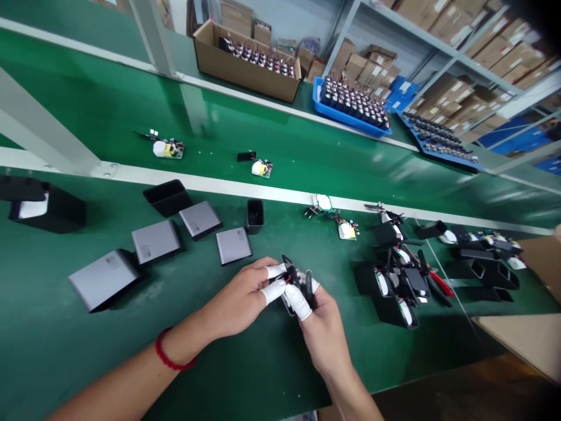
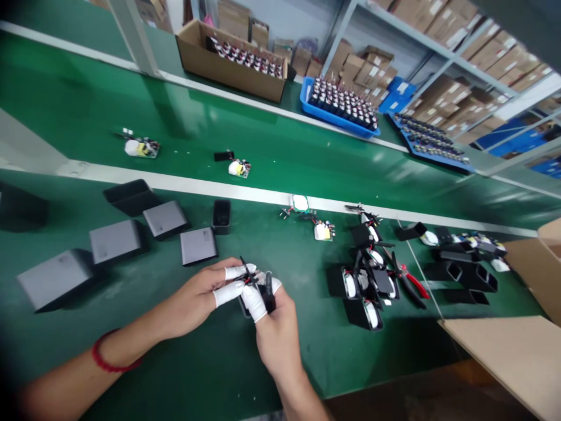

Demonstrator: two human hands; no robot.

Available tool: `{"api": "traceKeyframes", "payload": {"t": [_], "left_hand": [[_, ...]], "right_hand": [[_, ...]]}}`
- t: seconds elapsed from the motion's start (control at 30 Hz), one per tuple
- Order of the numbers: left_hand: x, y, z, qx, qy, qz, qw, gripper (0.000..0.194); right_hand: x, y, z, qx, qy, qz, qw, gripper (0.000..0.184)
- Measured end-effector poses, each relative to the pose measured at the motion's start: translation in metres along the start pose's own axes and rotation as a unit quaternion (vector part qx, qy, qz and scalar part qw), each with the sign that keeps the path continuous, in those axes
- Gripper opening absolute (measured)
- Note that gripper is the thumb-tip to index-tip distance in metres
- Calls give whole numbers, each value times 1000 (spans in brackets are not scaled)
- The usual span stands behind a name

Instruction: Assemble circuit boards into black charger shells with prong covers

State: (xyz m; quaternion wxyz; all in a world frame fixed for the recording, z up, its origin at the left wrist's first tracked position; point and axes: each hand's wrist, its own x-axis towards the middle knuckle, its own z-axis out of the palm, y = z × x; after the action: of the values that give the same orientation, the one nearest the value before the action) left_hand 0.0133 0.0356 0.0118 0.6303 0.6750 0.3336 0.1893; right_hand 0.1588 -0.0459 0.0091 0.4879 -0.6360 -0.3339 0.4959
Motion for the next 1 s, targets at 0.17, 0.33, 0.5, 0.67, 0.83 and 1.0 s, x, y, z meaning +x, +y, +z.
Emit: {"api": "traceKeyframes", "payload": {"t": [0.17,0.33,0.5,0.67,0.83,1.0], "left_hand": [[1,-2,2,-14,20,-4,1000,27],[1,-4,4,-11,29,0,1000,28],[0,-3,4,-7,30,-6,1000,29],[1,-3,2,7,32,4,999,27],[1,-16,5,54,59,41,996,27],[2,-29,16,101,81,24,991,35]], "right_hand": [[3,-1,1,57,28,16,998,36],[2,-1,-2,122,40,56,990,41],[4,10,1,115,26,49,992,44],[4,9,-3,141,27,51,988,44],[-9,4,-10,16,52,-37,998,51],[-10,8,-3,-227,65,-174,956,41]]}}
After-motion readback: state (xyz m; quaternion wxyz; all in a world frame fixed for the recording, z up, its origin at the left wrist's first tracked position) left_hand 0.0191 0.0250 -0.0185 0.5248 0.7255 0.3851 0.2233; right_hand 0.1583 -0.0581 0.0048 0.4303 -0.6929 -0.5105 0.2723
